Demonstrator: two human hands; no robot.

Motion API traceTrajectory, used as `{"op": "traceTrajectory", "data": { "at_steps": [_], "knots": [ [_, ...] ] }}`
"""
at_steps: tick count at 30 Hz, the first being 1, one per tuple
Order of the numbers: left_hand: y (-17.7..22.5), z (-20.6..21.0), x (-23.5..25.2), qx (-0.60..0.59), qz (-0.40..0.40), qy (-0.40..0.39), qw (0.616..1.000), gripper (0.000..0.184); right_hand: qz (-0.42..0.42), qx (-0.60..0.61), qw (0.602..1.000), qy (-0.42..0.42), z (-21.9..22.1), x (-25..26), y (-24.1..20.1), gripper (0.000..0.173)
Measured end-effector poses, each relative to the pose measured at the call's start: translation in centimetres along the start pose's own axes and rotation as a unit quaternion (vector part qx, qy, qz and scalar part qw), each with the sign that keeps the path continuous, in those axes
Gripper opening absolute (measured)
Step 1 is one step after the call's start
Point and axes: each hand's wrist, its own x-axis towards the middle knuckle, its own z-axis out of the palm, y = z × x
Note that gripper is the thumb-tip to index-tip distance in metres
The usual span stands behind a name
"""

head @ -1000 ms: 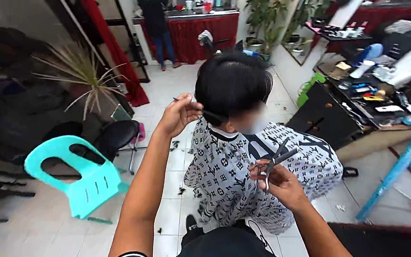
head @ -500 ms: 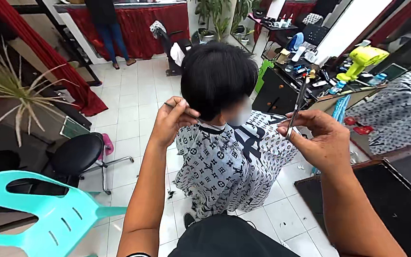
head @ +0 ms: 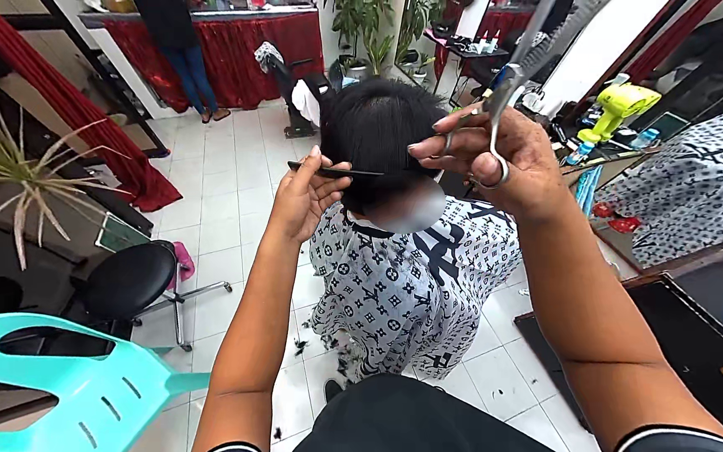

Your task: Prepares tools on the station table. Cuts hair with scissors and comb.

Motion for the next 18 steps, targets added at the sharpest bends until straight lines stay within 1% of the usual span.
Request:
{"op": "traceTrajectory", "data": {
  "at_steps": [2, 4, 5, 6, 8, 9, 10, 12, 15, 16, 18],
  "knots": [
    [-0.1, -0.3, -0.3, -0.011, -0.012, 0.001, 1.0, 0.035, 0.011, -0.008, 0.999, -0.035, 0.3, 1.1, 0.6, 0.068],
    [-0.4, -0.5, -0.6, -0.014, -0.013, -0.004, 1.0, 0.034, 0.016, -0.012, 0.998, -0.06, 0.8, 1.6, 1.0, 0.067],
    [-0.6, -0.6, -0.8, -0.015, -0.011, -0.007, 1.0, 0.033, 0.016, -0.02, 0.998, -0.062, 1.1, 1.7, 1.1, 0.063],
    [-0.9, -0.6, -0.9, -0.016, -0.005, -0.009, 1.0, 0.032, 0.012, -0.039, 0.998, -0.051, 1.4, 1.6, 1.0, 0.054],
    [-1.6, -0.7, -1.1, -0.017, 0.01, -0.013, 1.0, 0.029, 0.005, -0.105, 0.994, -0.011, 1.7, 1.2, 0.6, 0.036],
    [-2.1, -0.9, -1.2, -0.017, 0.017, -0.014, 1.0, 0.027, 0.002, -0.15, 0.989, 0.005, 1.5, 0.7, 0.3, 0.032],
    [-2.6, -1.2, -1.4, -0.018, 0.026, -0.022, 0.999, 0.025, 0.001, -0.195, 0.981, 0.02, 1.2, 0.2, 0.2, 0.03],
    [-4.1, -2.3, -1.6, -0.031, 0.051, -0.064, 0.996, 0.021, 0.009, -0.28, 0.959, 0.037, 0.5, -1.1, -0.1, 0.03],
    [-6.5, -4.4, -1.8, -0.075, 0.08, -0.152, 0.982, 0.026, 0.006, -0.422, 0.906, 0.04, -0.7, -3.1, -0.7, 0.028],
    [-7.1, -4.8, -1.8, -0.085, 0.086, -0.169, 0.978, 0.026, -0.005, -0.457, 0.889, 0.025, -1.0, -3.7, -0.7, 0.028],
    [-7.5, -4.7, -1.5, -0.11, 0.109, -0.189, 0.97, 0.024, -0.031, -0.511, 0.858, -0.036, -1.1, -4.6, -0.3, 0.026]
  ]
}}
